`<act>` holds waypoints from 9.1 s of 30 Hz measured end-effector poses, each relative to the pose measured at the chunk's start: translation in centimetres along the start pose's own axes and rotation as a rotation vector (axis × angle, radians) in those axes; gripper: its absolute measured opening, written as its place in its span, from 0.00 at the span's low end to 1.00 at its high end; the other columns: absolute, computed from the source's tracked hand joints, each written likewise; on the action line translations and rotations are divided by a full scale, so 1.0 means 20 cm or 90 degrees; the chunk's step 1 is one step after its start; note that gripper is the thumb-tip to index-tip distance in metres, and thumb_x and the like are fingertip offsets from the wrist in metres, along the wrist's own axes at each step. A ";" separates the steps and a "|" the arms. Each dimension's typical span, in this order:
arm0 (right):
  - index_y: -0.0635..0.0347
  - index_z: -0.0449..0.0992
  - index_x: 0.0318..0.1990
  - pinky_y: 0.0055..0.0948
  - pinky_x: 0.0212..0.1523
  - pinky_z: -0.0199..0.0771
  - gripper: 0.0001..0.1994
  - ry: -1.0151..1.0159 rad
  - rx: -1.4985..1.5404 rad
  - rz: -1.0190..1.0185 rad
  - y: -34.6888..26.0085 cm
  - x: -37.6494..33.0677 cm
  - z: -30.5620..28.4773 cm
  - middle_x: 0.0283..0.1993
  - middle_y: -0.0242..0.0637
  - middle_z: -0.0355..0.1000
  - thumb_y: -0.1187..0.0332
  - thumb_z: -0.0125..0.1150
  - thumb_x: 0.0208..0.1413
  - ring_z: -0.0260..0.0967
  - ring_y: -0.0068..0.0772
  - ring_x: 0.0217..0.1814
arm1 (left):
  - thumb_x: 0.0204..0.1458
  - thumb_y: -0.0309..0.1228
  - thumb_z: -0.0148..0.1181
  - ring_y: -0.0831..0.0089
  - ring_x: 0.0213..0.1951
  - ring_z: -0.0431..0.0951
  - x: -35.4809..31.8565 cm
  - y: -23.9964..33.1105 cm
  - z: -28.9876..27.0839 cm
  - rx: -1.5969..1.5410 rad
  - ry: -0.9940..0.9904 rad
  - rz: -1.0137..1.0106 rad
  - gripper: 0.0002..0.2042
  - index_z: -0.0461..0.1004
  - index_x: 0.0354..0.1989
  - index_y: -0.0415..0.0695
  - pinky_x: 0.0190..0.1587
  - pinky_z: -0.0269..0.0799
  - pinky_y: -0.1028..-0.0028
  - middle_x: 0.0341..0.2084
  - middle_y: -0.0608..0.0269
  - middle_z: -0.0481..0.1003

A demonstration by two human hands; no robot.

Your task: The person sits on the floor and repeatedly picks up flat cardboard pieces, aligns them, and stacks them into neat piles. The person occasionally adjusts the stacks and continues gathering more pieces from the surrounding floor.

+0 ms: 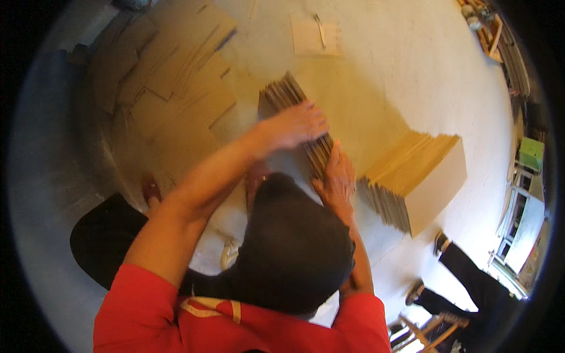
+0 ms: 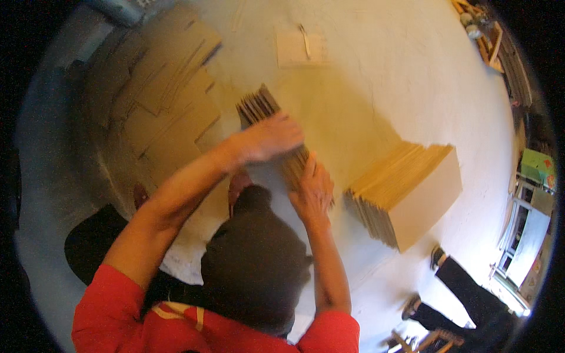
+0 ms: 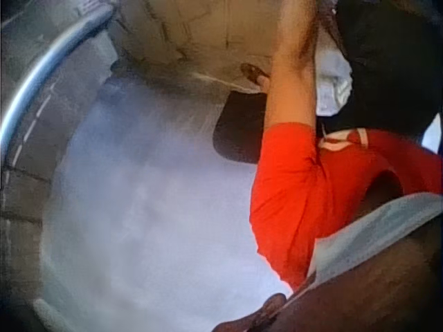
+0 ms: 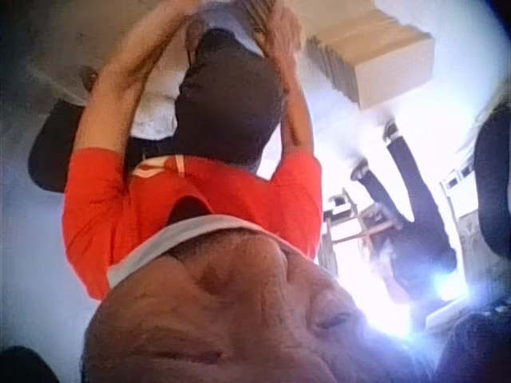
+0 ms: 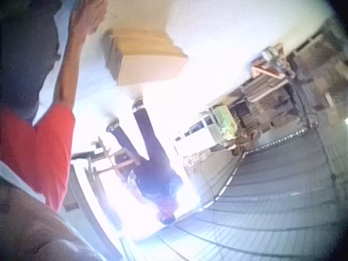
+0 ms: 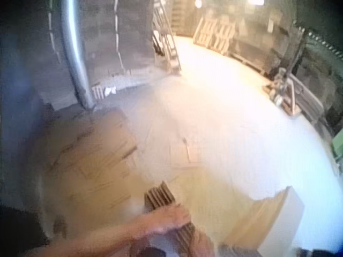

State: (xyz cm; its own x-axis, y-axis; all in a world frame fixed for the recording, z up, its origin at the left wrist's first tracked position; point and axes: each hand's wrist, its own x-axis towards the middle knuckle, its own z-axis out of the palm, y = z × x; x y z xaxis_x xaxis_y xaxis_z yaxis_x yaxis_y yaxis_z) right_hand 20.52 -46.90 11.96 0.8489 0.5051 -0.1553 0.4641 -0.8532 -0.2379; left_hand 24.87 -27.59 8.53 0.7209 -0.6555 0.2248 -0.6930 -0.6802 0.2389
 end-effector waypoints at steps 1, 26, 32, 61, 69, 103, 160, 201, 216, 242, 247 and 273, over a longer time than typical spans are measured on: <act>0.68 0.48 0.64 0.41 0.44 0.63 0.49 0.007 -0.022 0.000 0.03 0.00 -0.05 0.48 0.48 0.61 0.70 0.70 0.30 0.62 0.48 0.45 | 0.39 0.27 0.56 0.65 0.42 0.69 0.04 -0.03 -0.01 0.014 -0.010 0.014 0.12 0.67 0.35 0.43 0.50 0.60 0.67 0.34 0.61 0.69; 0.59 0.48 0.66 0.45 0.53 0.62 0.52 0.134 0.203 0.071 -0.06 0.09 -0.11 0.50 0.50 0.63 0.71 0.70 0.26 0.60 0.54 0.51 | 0.29 0.34 0.74 0.55 0.60 0.58 -0.61 0.11 0.02 -0.391 0.524 -0.626 0.48 0.52 0.62 0.39 0.63 0.50 0.59 0.60 0.51 0.56; 0.63 0.50 0.65 0.34 0.63 0.54 0.49 0.181 0.634 -0.043 -0.13 0.21 -0.17 0.64 0.49 0.56 0.80 0.64 0.28 0.55 0.40 0.65 | 0.20 0.28 0.75 0.59 0.56 0.63 -0.59 -0.10 0.04 -1.058 0.607 -0.528 0.47 0.58 0.58 0.39 0.59 0.56 0.62 0.53 0.57 0.65; 0.67 0.68 0.49 0.35 0.49 0.69 0.20 -0.004 0.935 0.035 -0.06 0.32 0.15 0.48 0.42 0.69 0.76 0.63 0.46 0.66 0.36 0.49 | 0.23 0.30 0.68 0.57 0.44 0.71 -0.11 -0.08 -0.82 -0.347 0.154 -0.386 0.34 0.65 0.47 0.38 0.46 0.66 0.64 0.38 0.52 0.71; 0.70 0.71 0.48 0.30 0.36 0.76 0.20 -0.219 0.852 0.221 -0.01 -0.14 0.67 0.35 0.41 0.75 0.72 0.62 0.45 0.74 0.31 0.33 | 0.28 0.20 0.59 0.54 0.37 0.69 -0.13 -0.06 0.05 0.035 0.042 -0.361 0.21 0.62 0.36 0.38 0.37 0.62 0.59 0.31 0.48 0.67; 0.64 0.53 0.64 0.57 0.68 0.30 0.48 0.077 -0.052 -0.289 0.03 0.51 0.08 0.64 0.50 0.53 0.42 0.63 0.39 0.45 0.50 0.69 | 0.34 0.30 0.59 0.55 0.53 0.64 -0.75 -0.12 -0.14 0.092 -0.004 -0.479 0.38 0.54 0.60 0.38 0.56 0.54 0.56 0.53 0.49 0.63; 0.49 0.71 0.47 0.50 0.40 0.74 0.20 0.458 1.196 0.359 1.55 -1.03 -0.54 0.46 0.41 0.70 0.54 0.62 0.48 0.70 0.49 0.44 | 0.37 0.20 0.62 0.50 0.56 0.65 -1.57 0.62 0.09 -0.332 -0.289 -0.765 0.36 0.60 0.61 0.47 0.55 0.63 0.59 0.55 0.46 0.65; 0.67 0.70 0.31 0.40 0.31 0.70 0.15 0.736 0.093 0.314 1.47 -0.75 -0.82 0.31 0.39 0.67 0.68 0.70 0.41 0.60 0.34 0.28 | 0.36 0.34 0.70 0.55 0.51 0.72 -1.91 0.51 0.31 -0.422 0.385 -1.268 0.30 0.68 0.50 0.36 0.50 0.69 0.60 0.47 0.47 0.72; 0.65 0.69 0.51 0.32 0.37 0.75 0.19 -0.514 0.575 0.322 0.18 -0.70 0.54 0.43 0.41 0.72 0.70 0.60 0.51 0.72 0.34 0.38 | 0.33 0.35 0.71 0.55 0.42 0.75 -1.93 0.77 0.69 -0.788 0.597 -1.530 0.30 0.69 0.47 0.35 0.43 0.71 0.62 0.43 0.47 0.73; 0.64 0.74 0.46 0.31 0.35 0.75 0.16 -0.681 0.431 0.214 -0.10 -0.45 1.09 0.40 0.39 0.75 0.68 0.63 0.50 0.73 0.32 0.38 | 0.44 0.32 0.54 0.65 0.53 0.66 -1.46 -0.11 0.36 -0.048 -0.387 -0.280 0.15 0.69 0.42 0.43 0.64 0.46 0.49 0.46 0.57 0.68; 0.63 0.76 0.43 0.29 0.35 0.74 0.14 -0.753 0.350 0.192 -0.18 -0.56 1.04 0.41 0.39 0.75 0.68 0.63 0.50 0.73 0.32 0.38 | 0.40 0.31 0.59 0.63 0.53 0.67 -1.73 -0.03 0.43 0.071 -0.184 -0.316 0.16 0.70 0.41 0.48 0.59 0.54 0.50 0.48 0.58 0.68; 0.65 0.68 0.51 0.38 0.41 0.72 0.23 -0.499 0.265 -0.018 0.13 -0.64 0.98 0.40 0.44 0.72 0.62 0.62 0.50 0.71 0.41 0.41 | 0.35 0.36 0.68 0.52 0.52 0.70 -1.92 0.58 0.45 -0.644 0.067 -1.482 0.28 0.70 0.48 0.38 0.53 0.66 0.61 0.49 0.40 0.69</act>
State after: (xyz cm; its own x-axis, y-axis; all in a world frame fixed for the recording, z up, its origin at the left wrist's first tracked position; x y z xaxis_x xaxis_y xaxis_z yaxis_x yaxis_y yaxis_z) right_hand 5.97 -53.02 -5.42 0.3507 0.5989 -0.7200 0.2229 -0.8001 -0.5569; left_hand -10.88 -13.37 -5.83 -0.0079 0.5139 -0.8578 0.9223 0.3352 0.1923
